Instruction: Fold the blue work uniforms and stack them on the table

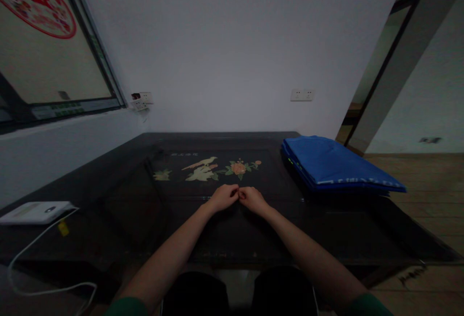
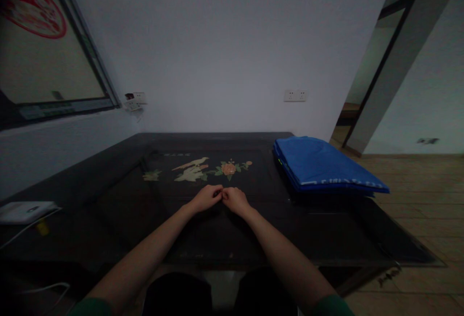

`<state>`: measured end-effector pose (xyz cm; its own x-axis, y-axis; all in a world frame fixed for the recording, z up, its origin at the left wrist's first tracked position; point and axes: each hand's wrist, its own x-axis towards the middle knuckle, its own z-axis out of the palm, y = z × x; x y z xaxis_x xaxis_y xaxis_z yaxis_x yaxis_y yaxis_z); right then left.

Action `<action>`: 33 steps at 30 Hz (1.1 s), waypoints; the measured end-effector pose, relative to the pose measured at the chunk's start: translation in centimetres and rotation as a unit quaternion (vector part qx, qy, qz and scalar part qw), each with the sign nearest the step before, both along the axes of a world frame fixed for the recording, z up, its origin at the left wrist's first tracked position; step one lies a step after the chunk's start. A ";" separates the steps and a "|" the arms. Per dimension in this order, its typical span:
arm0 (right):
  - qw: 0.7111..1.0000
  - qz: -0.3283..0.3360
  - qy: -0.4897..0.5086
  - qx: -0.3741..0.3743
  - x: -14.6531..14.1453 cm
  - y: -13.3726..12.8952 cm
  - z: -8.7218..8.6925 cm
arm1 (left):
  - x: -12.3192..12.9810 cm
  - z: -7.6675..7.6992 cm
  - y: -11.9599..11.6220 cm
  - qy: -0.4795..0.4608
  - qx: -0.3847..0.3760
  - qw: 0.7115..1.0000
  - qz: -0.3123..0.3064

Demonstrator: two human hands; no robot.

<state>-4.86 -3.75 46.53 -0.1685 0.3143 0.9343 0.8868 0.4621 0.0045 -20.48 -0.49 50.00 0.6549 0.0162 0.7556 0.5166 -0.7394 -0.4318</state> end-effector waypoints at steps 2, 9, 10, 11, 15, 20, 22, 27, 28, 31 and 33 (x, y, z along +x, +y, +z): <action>1.000 -0.001 -0.003 -0.001 0.0 0.0 0.0 | 0.0 0.0 0.0 0.000 0.005 1.000 0.004; 1.000 -0.005 -0.012 -0.002 0.0 0.0 0.1 | 0.0 0.1 0.1 0.005 0.003 1.000 0.009; 1.000 -0.006 -0.013 -0.002 0.0 0.0 0.1 | 0.0 0.1 0.1 0.005 0.003 1.000 0.010; 1.000 -0.007 -0.014 -0.003 0.0 -0.1 0.1 | 0.0 0.1 0.1 0.004 0.003 1.000 0.011; 1.000 -0.010 -0.018 -0.008 0.0 -0.5 0.0 | -0.1 0.0 -0.3 -0.001 -0.005 1.000 0.012; 1.000 -0.016 -0.024 -0.007 -0.2 -0.9 -0.3 | -0.1 -0.4 -0.5 0.002 -0.009 1.000 0.012; 0.999 -0.017 -0.035 -0.008 -0.1 -1.3 -0.2 | 0.0 -0.5 -0.5 -0.009 -0.010 1.000 0.012; 0.994 -0.043 -0.100 -0.013 2.0 -4.0 2.3 | 0.7 0.0 -1.9 0.032 -0.002 0.999 0.043; 0.994 -0.059 -0.094 -0.006 2.9 -4.7 3.2 | 0.8 0.2 -2.4 0.056 0.007 0.997 0.052; 0.991 -0.124 -0.044 0.022 6.9 -6.7 6.1 | 1.2 0.9 -3.7 0.098 0.029 0.993 0.054; 0.984 -0.173 -0.002 0.038 10.5 -7.6 7.7 | 1.2 1.0 -3.9 0.096 0.016 0.995 0.026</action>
